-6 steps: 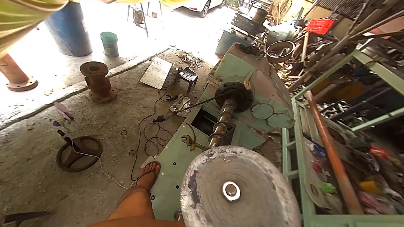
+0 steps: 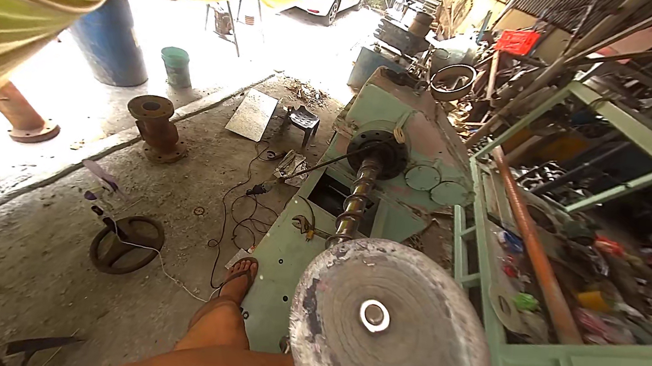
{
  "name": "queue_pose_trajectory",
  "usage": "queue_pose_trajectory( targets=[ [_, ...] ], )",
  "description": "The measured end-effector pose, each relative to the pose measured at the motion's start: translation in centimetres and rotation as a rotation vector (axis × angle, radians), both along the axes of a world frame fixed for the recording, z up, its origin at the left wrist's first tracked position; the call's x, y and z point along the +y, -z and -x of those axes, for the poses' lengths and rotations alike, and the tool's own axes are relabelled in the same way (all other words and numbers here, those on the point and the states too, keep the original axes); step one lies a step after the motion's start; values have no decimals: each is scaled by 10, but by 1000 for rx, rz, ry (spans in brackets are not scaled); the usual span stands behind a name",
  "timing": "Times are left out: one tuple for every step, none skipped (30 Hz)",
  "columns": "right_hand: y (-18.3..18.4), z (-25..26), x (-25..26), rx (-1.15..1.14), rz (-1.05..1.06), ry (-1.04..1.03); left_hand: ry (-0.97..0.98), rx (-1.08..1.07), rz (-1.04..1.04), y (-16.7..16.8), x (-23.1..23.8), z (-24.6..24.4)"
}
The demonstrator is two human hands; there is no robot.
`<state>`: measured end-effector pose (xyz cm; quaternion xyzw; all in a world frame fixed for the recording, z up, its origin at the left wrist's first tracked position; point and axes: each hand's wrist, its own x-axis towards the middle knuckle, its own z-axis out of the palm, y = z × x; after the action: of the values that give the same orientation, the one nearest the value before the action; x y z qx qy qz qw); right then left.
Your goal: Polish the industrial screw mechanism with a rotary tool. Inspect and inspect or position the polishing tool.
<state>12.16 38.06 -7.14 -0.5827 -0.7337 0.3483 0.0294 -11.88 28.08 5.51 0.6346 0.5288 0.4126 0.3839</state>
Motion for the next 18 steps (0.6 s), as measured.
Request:
queue_pose_trajectory(
  targets=[
    [9, -6, 1, 7, 8, 15, 1, -169, -186, 40, 21, -13],
    [20, -13, 3, 28, -3, 5, 21, -274, -254, 51, 33, -21],
    [25, -16, 5, 71, -22, -24, 54, -285, -236, 46, 35, -21],
    [31, -19, 8, 149, -72, -66, 86, -253, -199, 35, 33, -17],
    [39, -23, 11, 197, -105, -86, 101, -217, -162, 23, 29, -13],
    [52, -29, 16, 220, -141, -90, 96, -187, -139, 13, 25, -11],
    [55, -30, 16, 188, -146, -71, 78, -222, -149, 7, 22, -10],
    [37, -21, 12, 88, -82, -48, 46, -304, -175, 6, 20, -9],
    [10, -8, 6, -12, -5, -49, 31, -393, -169, 2, 16, -7],
    [-6, -1, 2, -64, 12, -61, 35, -398, -127, -6, 13, -2],
    [-2, -1, -1, -42, -74, -66, 47, -384, -101, -6, 14, 2],
    [9, -5, -3, 4, -186, -78, 56, -372, -102, -1, 17, 5],
    [-4, 0, -2, -46, -94, -91, 50, -376, -134, 4, 19, 5],
    [-13, 5, 0, -77, -16, -72, 44, -387, -162, 6, 20, 5],
    [-18, 7, 0, -87, 19, -60, 39, -397, -162, 7, 20, 5],
    [-26, 11, -1, -84, 42, -63, 27, -405, -141, 8, 18, 6],
    [-24, 8, -1, -75, 38, -73, 8, -422, -108, 11, 17, 6],
    [-11, 1, 2, -61, 11, -77, -16, -430, -95, 14, 17, 5]
  ],
)
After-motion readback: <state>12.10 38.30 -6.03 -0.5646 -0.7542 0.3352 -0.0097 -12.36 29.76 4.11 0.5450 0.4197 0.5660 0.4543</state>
